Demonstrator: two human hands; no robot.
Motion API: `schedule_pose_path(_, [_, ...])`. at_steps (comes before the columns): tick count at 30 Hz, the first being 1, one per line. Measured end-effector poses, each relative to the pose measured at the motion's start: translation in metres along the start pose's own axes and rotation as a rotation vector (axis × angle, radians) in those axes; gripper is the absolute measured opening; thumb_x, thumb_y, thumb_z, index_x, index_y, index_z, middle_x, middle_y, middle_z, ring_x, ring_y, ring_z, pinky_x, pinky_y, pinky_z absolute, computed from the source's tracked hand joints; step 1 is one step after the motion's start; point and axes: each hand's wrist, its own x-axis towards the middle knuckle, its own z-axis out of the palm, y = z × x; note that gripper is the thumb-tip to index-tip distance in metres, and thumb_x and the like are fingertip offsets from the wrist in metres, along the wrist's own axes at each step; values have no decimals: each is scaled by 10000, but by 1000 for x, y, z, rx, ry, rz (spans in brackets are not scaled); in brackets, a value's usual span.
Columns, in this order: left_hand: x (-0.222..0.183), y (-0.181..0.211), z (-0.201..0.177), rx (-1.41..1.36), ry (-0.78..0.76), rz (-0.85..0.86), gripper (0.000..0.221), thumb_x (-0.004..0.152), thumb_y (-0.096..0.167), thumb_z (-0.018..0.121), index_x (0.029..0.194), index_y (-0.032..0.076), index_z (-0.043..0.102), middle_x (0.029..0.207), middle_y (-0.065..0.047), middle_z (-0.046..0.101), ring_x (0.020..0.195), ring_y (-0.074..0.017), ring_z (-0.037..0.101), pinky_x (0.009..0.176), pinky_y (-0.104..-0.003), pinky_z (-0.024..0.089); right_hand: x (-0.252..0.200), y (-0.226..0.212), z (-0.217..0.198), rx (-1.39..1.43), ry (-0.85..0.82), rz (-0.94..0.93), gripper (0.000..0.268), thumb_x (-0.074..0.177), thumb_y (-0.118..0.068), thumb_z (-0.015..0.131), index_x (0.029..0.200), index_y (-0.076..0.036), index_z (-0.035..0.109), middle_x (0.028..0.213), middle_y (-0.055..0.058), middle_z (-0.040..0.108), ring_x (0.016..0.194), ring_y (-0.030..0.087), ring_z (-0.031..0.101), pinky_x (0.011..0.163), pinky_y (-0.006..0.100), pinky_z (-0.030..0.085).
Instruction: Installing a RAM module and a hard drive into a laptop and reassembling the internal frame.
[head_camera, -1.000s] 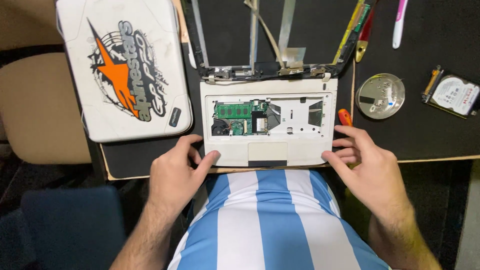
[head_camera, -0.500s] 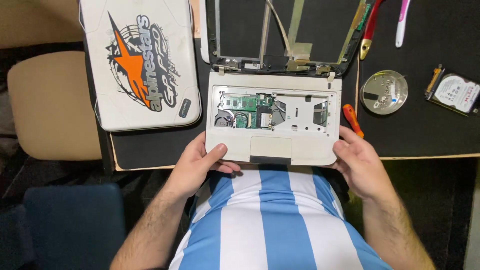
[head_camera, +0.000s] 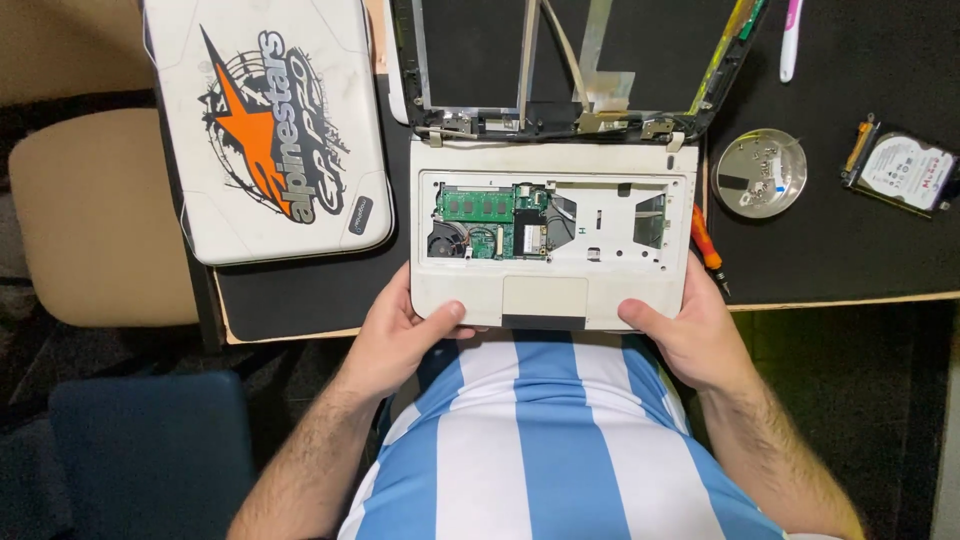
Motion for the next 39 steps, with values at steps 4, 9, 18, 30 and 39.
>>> schedule_pose_path(4, [12, -1, -6, 85, 86, 74, 594, 966, -22, 955, 1456, -39, 621, 1250, -329, 878, 1098, -373, 911, 909, -535, 841, 3, 12, 2, 24, 20, -7, 791, 1020, 75, 796, 1750, -50, 520, 1476, 195, 798, 1309, 286, 793, 1124, 613, 714])
schedule_pose_path(9, [11, -7, -5, 36, 38, 88, 555, 973, -18, 967, 1437, -21, 662, 1230, -284, 893, 1126, -313, 888, 928, -555, 830, 5, 24, -3, 192, 38, -152, 501, 1222, -174, 619, 1708, -69, 560, 1464, 196, 817, 1316, 299, 824, 1178, 614, 710])
schedule_pose_path(18, [14, 9, -19, 118, 47, 131, 355, 1211, 237, 733, 1514, 53, 711, 1206, -132, 893, 1073, -163, 814, 980, -479, 784, 4, 29, -8, 277, 8, -233, 536, 1272, -309, 537, 1698, 13, 594, 1516, 250, 812, 1373, 301, 812, 1220, 599, 681])
schedule_pose_path(30, [19, 8, -17, 159, 228, 374, 467, 1341, 270, 450, 1503, 1, 796, 1081, -147, 838, 986, -157, 683, 941, -401, 727, 9, -1, 10, 263, 25, -262, 544, 1249, -217, 563, 1666, 123, 644, 1473, 324, 799, 1355, 329, 799, 1218, 590, 668])
schedule_pose_path(39, [15, 23, -4, 281, 190, 433, 526, 1333, 329, 435, 1663, 5, 684, 1413, -139, 801, 1323, -200, 626, 1281, -540, 577, 15, -20, 21, -3, 111, -275, 356, 1314, -156, 561, 1501, 48, 785, 1123, 196, 859, 972, 187, 806, 950, 383, 724])
